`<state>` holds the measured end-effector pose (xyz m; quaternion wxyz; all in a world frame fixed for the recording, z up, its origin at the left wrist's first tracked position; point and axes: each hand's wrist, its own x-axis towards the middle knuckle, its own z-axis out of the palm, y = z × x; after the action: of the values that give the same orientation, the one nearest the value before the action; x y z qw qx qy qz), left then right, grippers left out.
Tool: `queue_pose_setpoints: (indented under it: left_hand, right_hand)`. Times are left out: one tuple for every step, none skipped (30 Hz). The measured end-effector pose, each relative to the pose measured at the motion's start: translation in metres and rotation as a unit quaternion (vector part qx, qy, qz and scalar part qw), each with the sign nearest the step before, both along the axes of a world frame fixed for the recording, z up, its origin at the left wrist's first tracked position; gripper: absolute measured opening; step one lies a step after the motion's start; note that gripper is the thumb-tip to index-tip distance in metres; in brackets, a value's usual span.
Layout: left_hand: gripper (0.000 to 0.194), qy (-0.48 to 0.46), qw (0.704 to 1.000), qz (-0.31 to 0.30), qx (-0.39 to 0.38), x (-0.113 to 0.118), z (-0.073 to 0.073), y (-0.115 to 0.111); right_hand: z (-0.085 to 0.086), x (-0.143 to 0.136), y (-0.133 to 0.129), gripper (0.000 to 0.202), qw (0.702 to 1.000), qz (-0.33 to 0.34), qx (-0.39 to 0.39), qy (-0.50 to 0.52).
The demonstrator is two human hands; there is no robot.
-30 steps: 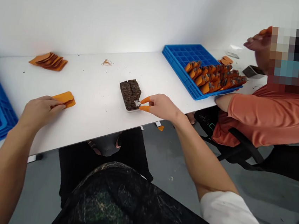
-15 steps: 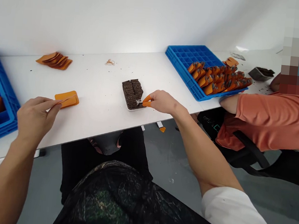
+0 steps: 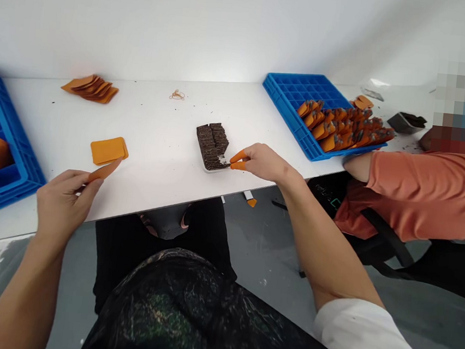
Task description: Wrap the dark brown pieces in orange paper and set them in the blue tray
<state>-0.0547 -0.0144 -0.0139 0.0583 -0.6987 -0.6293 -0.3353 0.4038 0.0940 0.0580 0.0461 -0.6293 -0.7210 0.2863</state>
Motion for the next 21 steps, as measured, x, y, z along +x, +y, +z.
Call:
queue_pose_setpoints:
  left_hand:
    - [0.028,-0.003,1.000,-0.002,-0.004,0.000,-0.001,-0.001]
    - [0.028,-0.007,1.000,-0.008,-0.008,0.001,-0.001,-0.003]
    - [0.027,-0.013,1.000,-0.014,-0.013,0.001,-0.001,-0.004]
    - [0.027,-0.021,0.999,-0.018,-0.017,0.003,0.000,-0.006]
    - [0.027,-0.028,0.999,-0.021,-0.020,0.004,0.000,-0.007]
    - [0.028,-0.036,0.999,-0.021,-0.024,0.006,0.001,-0.008]
    - [0.028,-0.044,0.998,-0.019,-0.028,0.007,0.002,-0.009]
    - [0.029,-0.052,0.998,-0.016,-0.031,0.009,0.003,-0.009]
    - [0.029,-0.059,0.998,-0.013,-0.034,0.010,0.004,-0.010]
    - [0.028,-0.065,0.997,-0.013,-0.039,0.011,0.006,-0.010]
    - [0.026,-0.069,0.996,-0.015,-0.047,0.012,0.007,-0.010]
    - [0.024,-0.072,0.996,-0.018,-0.053,0.012,0.009,-0.010]
    - [0.024,-0.073,0.995,-0.020,-0.058,0.013,0.010,-0.009]
    - [0.027,-0.078,0.995,-0.021,-0.064,0.014,0.011,-0.009]
    - [0.031,-0.085,0.994,-0.023,-0.072,0.015,0.012,-0.010]
    - [0.036,-0.097,0.992,-0.025,-0.079,0.016,0.013,-0.010]
    - [0.038,-0.113,0.989,-0.029,-0.087,0.018,0.014,-0.011]
    - [0.039,-0.132,0.986,-0.036,-0.097,0.020,0.015,-0.012]
    - [0.038,-0.150,0.982,-0.046,-0.107,0.023,0.017,-0.013]
    - [0.038,-0.167,0.978,-0.056,-0.114,0.027,0.018,-0.014]
    - [0.037,-0.183,0.974,-0.062,-0.118,0.030,0.019,-0.015]
  right_hand:
    - [-0.001,0.001,0.000,0.025,1.000,0.000,-0.005,0.004]
    - [-0.001,0.001,0.001,0.025,1.000,-0.001,-0.007,0.009]
    - [-0.001,0.002,0.001,0.025,1.000,-0.002,-0.008,0.015]
    - [-0.001,0.002,0.001,0.024,1.000,-0.003,-0.006,0.021]
    - [0.000,0.002,0.001,0.023,1.000,-0.005,-0.002,0.026]
    - [0.001,0.002,0.001,0.023,1.000,-0.007,0.003,0.029]
    - [0.002,0.001,0.001,0.023,0.999,-0.009,0.008,0.030]
    - [0.003,0.001,0.001,0.024,0.999,-0.012,0.015,0.029]
    - [0.004,0.001,0.000,0.025,0.999,-0.015,0.020,0.029]
    - [0.005,0.001,0.000,0.026,0.999,-0.019,0.026,0.028]
    - [0.006,0.001,-0.001,0.027,0.999,-0.023,0.032,0.030]
    - [0.007,0.002,-0.001,0.028,0.998,-0.028,0.038,0.032]
    - [0.008,0.002,-0.002,0.029,0.998,-0.033,0.045,0.036]
    - [0.008,0.003,-0.002,0.029,0.997,-0.038,0.050,0.042]
    - [0.008,0.004,-0.003,0.030,0.996,-0.043,0.057,0.050]
    - [0.008,0.005,-0.003,0.030,0.995,-0.051,0.066,0.061]
    - [0.008,0.007,-0.004,0.030,0.992,-0.057,0.079,0.075]
    - [0.009,0.007,-0.005,0.030,0.989,-0.063,0.096,0.092]
    - [0.009,0.008,-0.007,0.029,0.984,-0.068,0.118,0.113]
    - [0.010,0.008,-0.009,0.028,0.978,-0.071,0.140,0.137]
    - [0.011,0.006,-0.011,0.028,0.970,-0.074,0.163,0.164]
